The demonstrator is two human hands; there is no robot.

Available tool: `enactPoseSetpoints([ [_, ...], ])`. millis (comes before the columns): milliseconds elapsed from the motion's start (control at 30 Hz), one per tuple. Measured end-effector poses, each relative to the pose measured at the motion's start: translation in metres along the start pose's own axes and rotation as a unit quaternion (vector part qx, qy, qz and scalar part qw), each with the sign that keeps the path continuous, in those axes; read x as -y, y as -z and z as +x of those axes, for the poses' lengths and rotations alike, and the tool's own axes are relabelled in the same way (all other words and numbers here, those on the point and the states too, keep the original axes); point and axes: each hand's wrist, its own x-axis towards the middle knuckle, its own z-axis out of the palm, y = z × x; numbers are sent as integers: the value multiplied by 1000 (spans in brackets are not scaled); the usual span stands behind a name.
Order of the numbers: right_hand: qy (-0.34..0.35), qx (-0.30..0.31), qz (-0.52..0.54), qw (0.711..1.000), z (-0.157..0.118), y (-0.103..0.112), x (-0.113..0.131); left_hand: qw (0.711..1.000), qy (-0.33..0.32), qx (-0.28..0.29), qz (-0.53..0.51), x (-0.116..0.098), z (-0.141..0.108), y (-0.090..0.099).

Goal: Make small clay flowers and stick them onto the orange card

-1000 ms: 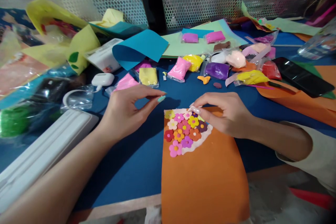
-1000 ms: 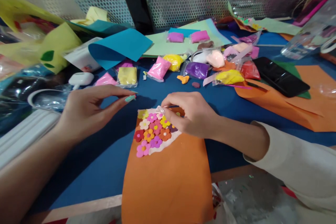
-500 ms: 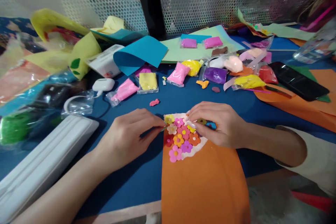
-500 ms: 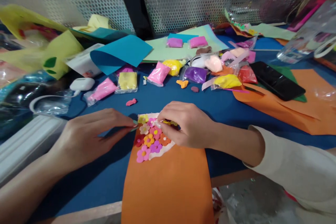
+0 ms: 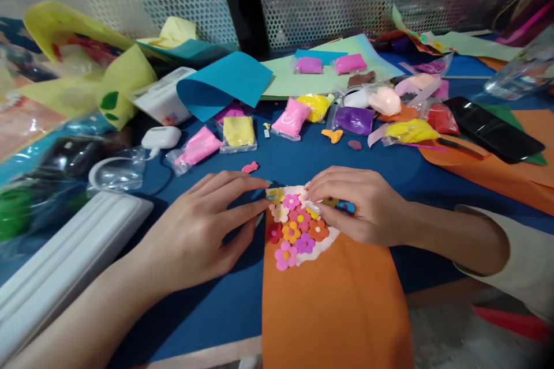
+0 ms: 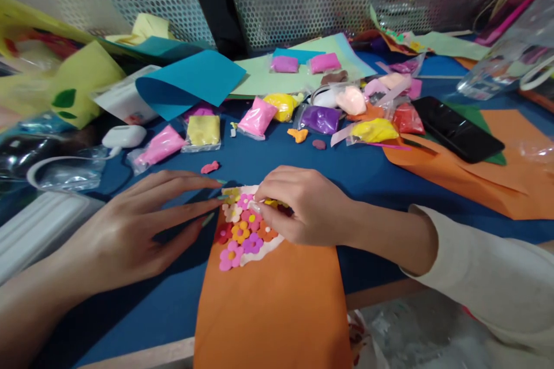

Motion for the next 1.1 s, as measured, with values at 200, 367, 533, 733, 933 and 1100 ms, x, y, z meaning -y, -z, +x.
enactPoseSetpoints([
  [200,-2,21,21,1000,-1,-1,0,996,42,-6,-80,-13,-7,1],
  [367,7,105,8,994,1,-3,4,994,35,1,-99,-19,-19,-6],
  [533,-11,146,0,989,2,-5,3,998,11,25,-64,-13,-24,-5],
  [733,-46,127,45,990,2,-3,4,998,-33,50,-24,-9,-20,-1],
  [933,-81,126,80,985,4,3,7,998,-24,51,4,-6,-20,0],
  [1100,-30,152,66,986,0,-2,6,997,-29,63,42,-10,-18,2],
])
